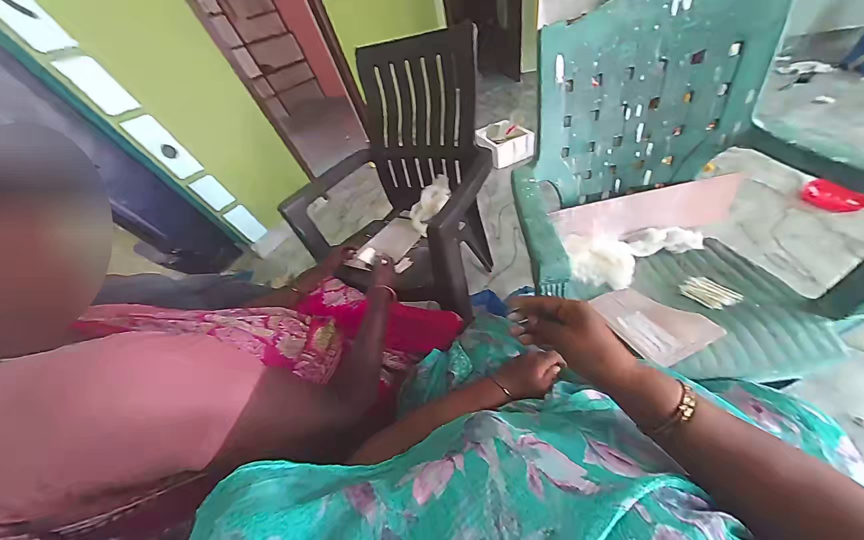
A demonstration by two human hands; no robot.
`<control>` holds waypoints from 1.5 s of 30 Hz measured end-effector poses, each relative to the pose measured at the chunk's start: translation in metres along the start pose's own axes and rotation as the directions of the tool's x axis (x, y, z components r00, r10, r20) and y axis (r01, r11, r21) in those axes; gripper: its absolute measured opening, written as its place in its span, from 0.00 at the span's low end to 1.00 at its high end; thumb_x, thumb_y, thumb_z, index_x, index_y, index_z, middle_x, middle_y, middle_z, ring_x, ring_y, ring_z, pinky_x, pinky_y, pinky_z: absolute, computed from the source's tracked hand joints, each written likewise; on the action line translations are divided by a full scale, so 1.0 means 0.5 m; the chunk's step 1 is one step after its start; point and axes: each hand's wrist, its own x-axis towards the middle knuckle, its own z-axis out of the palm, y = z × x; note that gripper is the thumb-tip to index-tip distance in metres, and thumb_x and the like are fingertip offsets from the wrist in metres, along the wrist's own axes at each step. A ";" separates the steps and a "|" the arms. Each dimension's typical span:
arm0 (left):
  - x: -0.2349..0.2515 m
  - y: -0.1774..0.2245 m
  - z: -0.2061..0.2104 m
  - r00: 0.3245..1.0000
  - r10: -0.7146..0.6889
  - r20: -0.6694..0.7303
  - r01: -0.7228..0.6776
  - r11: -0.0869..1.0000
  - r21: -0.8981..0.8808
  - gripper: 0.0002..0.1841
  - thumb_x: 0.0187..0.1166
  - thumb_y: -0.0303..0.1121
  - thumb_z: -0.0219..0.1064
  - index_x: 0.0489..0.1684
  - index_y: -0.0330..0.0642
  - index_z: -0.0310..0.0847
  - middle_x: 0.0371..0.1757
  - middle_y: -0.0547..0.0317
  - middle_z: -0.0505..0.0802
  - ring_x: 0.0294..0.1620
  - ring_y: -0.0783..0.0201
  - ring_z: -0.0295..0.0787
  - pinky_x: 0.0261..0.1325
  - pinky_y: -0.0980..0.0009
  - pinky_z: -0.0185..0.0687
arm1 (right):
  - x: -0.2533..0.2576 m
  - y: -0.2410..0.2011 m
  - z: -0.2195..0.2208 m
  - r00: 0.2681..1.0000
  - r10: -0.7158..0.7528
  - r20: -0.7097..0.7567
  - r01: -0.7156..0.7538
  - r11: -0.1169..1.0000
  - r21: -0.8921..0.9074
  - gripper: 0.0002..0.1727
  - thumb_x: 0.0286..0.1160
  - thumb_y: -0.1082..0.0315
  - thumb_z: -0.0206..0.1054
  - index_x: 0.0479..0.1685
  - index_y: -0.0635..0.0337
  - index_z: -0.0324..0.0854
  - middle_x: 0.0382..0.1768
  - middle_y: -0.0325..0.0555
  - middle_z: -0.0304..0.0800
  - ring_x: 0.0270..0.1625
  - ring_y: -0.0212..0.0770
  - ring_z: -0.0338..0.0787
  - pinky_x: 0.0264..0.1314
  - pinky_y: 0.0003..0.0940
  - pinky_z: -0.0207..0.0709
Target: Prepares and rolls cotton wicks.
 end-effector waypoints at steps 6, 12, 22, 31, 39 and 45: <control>0.061 -0.082 0.065 0.974 0.186 -0.132 -0.196 0.978 -0.072 0.18 0.90 0.27 0.50 0.64 0.25 0.82 0.62 0.33 0.90 0.68 0.44 0.88 0.77 0.55 0.76 | -0.148 0.013 -0.266 0.721 -0.156 -0.675 -0.229 0.866 -0.444 0.17 0.82 0.60 0.68 0.30 0.64 0.82 0.18 0.36 0.77 0.17 0.26 0.73 0.22 0.27 0.71; 0.095 -0.071 0.078 0.971 0.199 -0.133 -0.211 0.974 -0.086 0.19 0.90 0.28 0.47 0.66 0.25 0.80 0.60 0.33 0.91 0.64 0.44 0.90 0.73 0.54 0.80 | -0.323 0.124 -0.504 0.272 -0.172 -0.947 -0.502 0.814 -0.292 0.18 0.64 0.70 0.67 0.16 0.55 0.59 0.19 0.31 0.57 0.23 0.28 0.58 0.30 0.31 0.57; 0.116 -0.078 0.076 0.972 0.151 -0.180 -0.185 0.965 -0.185 0.20 0.93 0.34 0.49 0.62 0.27 0.84 0.58 0.36 0.92 0.62 0.49 0.91 0.69 0.56 0.82 | -0.230 0.201 -0.563 0.665 -0.211 -0.716 -0.517 0.562 -0.646 0.14 0.71 0.77 0.67 0.53 0.76 0.86 0.61 0.78 0.85 0.70 0.77 0.79 0.72 0.73 0.67; 0.139 -0.075 0.056 0.989 0.114 0.096 -0.103 0.988 -0.112 0.21 0.93 0.37 0.48 0.65 0.32 0.83 0.60 0.37 0.92 0.63 0.41 0.91 0.65 0.39 0.82 | 0.184 0.254 -0.389 0.979 -0.206 -0.001 0.109 0.520 -0.847 0.15 0.73 0.73 0.73 0.58 0.60 0.91 0.60 0.56 0.92 0.69 0.57 0.87 0.75 0.54 0.77; 0.152 -0.097 0.056 0.969 0.188 0.160 -0.163 0.974 -0.161 0.20 0.93 0.34 0.48 0.61 0.29 0.83 0.53 0.34 0.93 0.57 0.39 0.93 0.59 0.40 0.84 | 0.334 0.346 -0.362 0.976 -0.188 0.107 0.190 0.504 -0.842 0.14 0.73 0.79 0.70 0.55 0.63 0.92 0.56 0.57 0.94 0.64 0.58 0.91 0.73 0.53 0.78; 0.152 -0.102 0.063 0.967 0.230 0.108 -0.209 0.962 -0.173 0.19 0.92 0.34 0.50 0.57 0.28 0.85 0.47 0.35 0.93 0.52 0.40 0.94 0.56 0.43 0.86 | 0.354 0.344 -0.340 0.991 -0.134 0.022 0.091 0.535 -0.840 0.12 0.77 0.80 0.64 0.47 0.63 0.94 0.50 0.60 0.93 0.60 0.62 0.90 0.67 0.59 0.80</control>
